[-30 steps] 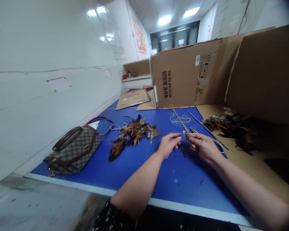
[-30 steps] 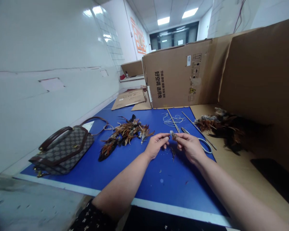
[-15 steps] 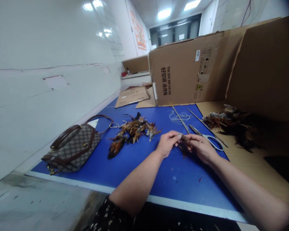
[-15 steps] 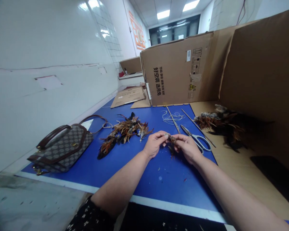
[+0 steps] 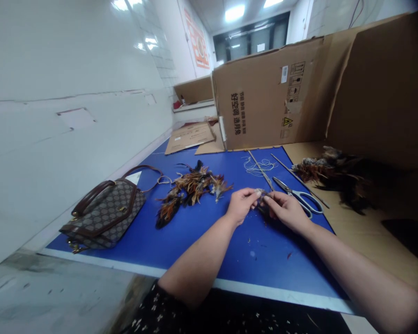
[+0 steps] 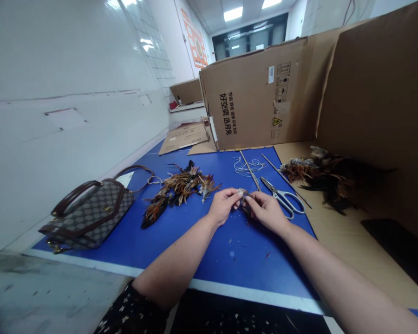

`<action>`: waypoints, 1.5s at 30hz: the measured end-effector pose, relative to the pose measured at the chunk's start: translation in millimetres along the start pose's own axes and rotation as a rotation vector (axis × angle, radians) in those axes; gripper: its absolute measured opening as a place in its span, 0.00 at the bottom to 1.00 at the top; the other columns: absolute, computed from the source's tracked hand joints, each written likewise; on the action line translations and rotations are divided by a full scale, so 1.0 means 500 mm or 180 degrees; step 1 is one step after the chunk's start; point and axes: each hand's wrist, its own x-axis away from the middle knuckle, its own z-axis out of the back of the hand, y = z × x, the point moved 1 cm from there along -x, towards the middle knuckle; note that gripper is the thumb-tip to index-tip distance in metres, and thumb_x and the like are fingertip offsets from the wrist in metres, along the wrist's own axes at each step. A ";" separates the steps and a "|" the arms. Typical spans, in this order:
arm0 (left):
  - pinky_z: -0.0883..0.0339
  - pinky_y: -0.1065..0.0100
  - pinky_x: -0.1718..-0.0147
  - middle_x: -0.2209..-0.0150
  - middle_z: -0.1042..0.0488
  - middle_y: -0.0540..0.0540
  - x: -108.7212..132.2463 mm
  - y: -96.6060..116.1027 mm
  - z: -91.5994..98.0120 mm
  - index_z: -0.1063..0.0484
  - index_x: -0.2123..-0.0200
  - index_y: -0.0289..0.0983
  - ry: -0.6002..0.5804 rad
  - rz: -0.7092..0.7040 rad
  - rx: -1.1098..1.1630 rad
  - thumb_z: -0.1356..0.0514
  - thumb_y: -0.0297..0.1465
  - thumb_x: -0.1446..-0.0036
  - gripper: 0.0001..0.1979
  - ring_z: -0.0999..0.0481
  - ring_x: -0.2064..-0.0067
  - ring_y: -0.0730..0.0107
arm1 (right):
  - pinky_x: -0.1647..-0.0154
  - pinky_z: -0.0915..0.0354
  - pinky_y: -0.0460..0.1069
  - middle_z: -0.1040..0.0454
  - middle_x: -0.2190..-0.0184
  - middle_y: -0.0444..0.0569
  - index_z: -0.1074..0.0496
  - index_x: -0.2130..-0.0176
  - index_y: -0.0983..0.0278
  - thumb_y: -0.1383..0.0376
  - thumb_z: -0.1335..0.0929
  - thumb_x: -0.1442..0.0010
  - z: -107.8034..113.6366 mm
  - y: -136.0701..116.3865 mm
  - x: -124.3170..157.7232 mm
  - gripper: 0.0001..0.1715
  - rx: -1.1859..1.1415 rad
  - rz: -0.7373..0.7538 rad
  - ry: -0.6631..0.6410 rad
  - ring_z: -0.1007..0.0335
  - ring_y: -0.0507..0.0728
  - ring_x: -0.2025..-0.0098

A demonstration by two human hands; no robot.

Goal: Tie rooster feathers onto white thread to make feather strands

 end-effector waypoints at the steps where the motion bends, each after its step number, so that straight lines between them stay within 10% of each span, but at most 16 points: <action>1: 0.42 0.71 0.75 0.78 0.29 0.50 -0.001 -0.001 0.000 0.19 0.62 0.30 -0.0026 0.0007 0.0068 0.28 0.42 0.48 0.19 0.34 0.76 0.77 | 0.76 0.43 0.46 0.30 0.81 0.42 0.27 0.65 0.64 0.45 0.33 0.33 0.002 0.000 0.001 0.25 -0.0005 -0.0005 -0.0064 0.39 0.51 0.79; 15: 0.37 0.72 0.73 0.65 0.22 0.45 0.002 0.005 -0.003 0.18 0.62 0.32 -0.0138 -0.0126 0.0111 0.27 0.41 0.50 0.19 0.31 0.72 0.78 | 0.79 0.43 0.46 0.27 0.77 0.46 0.27 0.70 0.65 0.43 0.34 0.34 -0.008 0.000 0.002 0.29 -0.0343 -0.0351 -0.0360 0.37 0.50 0.80; 45: 0.45 0.73 0.76 0.77 0.28 0.49 0.006 -0.007 -0.013 0.19 0.59 0.31 -0.0192 0.0159 0.0035 0.28 0.43 0.48 0.21 0.35 0.77 0.79 | 0.80 0.41 0.46 0.30 0.79 0.44 0.32 0.72 0.63 0.45 0.38 0.32 -0.013 0.009 0.002 0.29 0.0275 -0.0248 -0.0571 0.36 0.50 0.82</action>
